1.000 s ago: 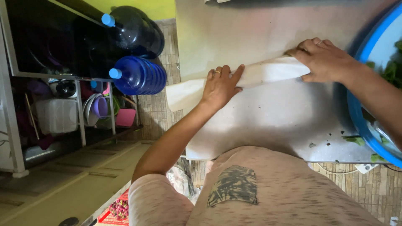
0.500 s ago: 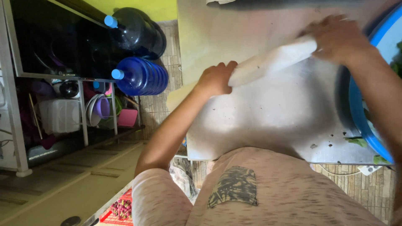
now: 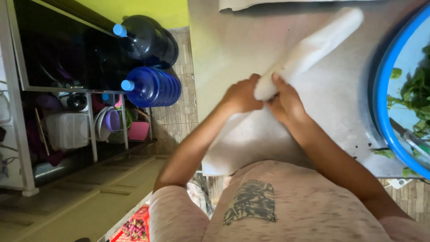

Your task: Wrapping bunches of leafy green vegetables in white paper and securing them with tape.

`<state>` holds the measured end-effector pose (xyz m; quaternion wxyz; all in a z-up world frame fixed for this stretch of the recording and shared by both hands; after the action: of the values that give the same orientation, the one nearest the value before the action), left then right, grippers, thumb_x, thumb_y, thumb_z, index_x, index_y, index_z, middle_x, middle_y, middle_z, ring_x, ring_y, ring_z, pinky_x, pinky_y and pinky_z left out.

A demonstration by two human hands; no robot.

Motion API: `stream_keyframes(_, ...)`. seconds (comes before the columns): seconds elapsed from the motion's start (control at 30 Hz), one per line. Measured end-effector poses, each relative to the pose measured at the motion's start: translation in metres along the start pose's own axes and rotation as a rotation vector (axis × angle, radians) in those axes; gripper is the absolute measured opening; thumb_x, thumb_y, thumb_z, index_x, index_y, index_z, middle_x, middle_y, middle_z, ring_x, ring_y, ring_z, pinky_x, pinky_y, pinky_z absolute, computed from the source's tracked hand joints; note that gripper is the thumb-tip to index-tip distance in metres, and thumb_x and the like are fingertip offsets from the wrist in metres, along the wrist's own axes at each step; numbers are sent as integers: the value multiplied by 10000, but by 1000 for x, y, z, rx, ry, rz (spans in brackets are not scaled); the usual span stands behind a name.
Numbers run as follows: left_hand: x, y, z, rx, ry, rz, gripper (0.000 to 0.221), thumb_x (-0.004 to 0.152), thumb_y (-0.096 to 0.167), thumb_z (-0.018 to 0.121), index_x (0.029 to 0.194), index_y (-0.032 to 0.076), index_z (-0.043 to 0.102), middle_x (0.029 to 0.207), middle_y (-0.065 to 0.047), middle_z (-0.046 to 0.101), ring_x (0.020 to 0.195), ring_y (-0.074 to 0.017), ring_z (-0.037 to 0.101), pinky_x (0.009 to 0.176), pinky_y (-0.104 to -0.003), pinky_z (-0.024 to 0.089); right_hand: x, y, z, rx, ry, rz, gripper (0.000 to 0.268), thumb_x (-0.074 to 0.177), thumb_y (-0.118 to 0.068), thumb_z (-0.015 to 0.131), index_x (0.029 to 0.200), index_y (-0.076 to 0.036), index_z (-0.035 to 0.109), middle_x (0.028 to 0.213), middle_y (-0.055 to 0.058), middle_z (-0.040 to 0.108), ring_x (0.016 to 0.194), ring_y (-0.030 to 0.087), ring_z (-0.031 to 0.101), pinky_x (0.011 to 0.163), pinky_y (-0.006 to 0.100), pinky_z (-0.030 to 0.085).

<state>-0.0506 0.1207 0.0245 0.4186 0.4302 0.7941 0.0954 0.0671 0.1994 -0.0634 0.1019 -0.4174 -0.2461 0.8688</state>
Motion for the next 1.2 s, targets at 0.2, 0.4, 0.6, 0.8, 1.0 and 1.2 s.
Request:
stream_keyframes(0.2, -34, 40, -19, -292, -23, 116, 1016, 754, 405, 749, 1566, 4, 288, 1458, -307, 559, 1348, -476, 553, 1141, -578, 447, 12, -20, 4, 224, -224, -251, 609, 913, -486, 708, 1396, -141, 569, 1340, 174, 692, 1251, 311, 687, 1065, 482, 591)
stream_keyframes(0.4, -16, 21, 7, -756, 81, 172, 1024, 687, 407, 886, 1469, -53, 410, 1472, -362, 506, 1395, -519, 481, 1188, -575, 416, 22, -44, -3, 283, -124, -236, 467, 848, -295, 772, 1230, -37, 696, 1201, 176, 743, 1096, 331, 744, 1042, 502, 605)
stream_keyframes(0.6, -53, 60, 24, 30, 908, 316, 1057, 745, 305, 889, 1575, -23, 322, 1459, -326, 501, 1361, -492, 540, 1104, -584, 469, 6, -86, -3, 199, 175, -640, 242, 868, -112, 833, 1070, -102, 699, 937, 130, 784, 852, 269, 817, 797, 422, 699)
stream_keyframes(0.8, -26, 41, 42, 64, 666, 42, 1058, 806, 224, 836, 1648, 79, 212, 1371, -255, 564, 1209, -454, 631, 1047, -531, 476, -9, -94, 2, 158, 194, -747, 228, 883, -103, 830, 1069, -115, 699, 901, 121, 760, 805, 275, 806, 749, 431, 713)
stream_keyframes(1.0, -22, 1, 34, -151, 332, -18, 954, 762, 242, 678, 1600, 299, 225, 1206, -100, 723, 1032, -382, 689, 815, -491, 539, -26, -117, 1, 260, 329, -706, 340, 740, -119, 767, 1057, -8, 715, 927, 100, 762, 851, 253, 746, 786, 384, 635)
stream_keyframes(1.2, -40, -77, 52, -411, 197, 114, 352, 872, 143, 681, 1218, 146, 744, 781, -17, 796, 737, -134, 758, 707, -277, 539, -45, -185, -15, 374, 210, -849, 358, 754, -124, 769, 1079, 16, 717, 886, 171, 762, 820, 351, 770, 795, 462, 656)
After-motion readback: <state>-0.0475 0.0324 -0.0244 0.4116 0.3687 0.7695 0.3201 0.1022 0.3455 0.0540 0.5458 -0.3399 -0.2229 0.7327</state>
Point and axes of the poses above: each hand's wrist, its own x-axis towards the middle knuckle, its own z-axis out of the palm, y = z × x, the point moved 5 cm from there along x, towards the middle knuckle
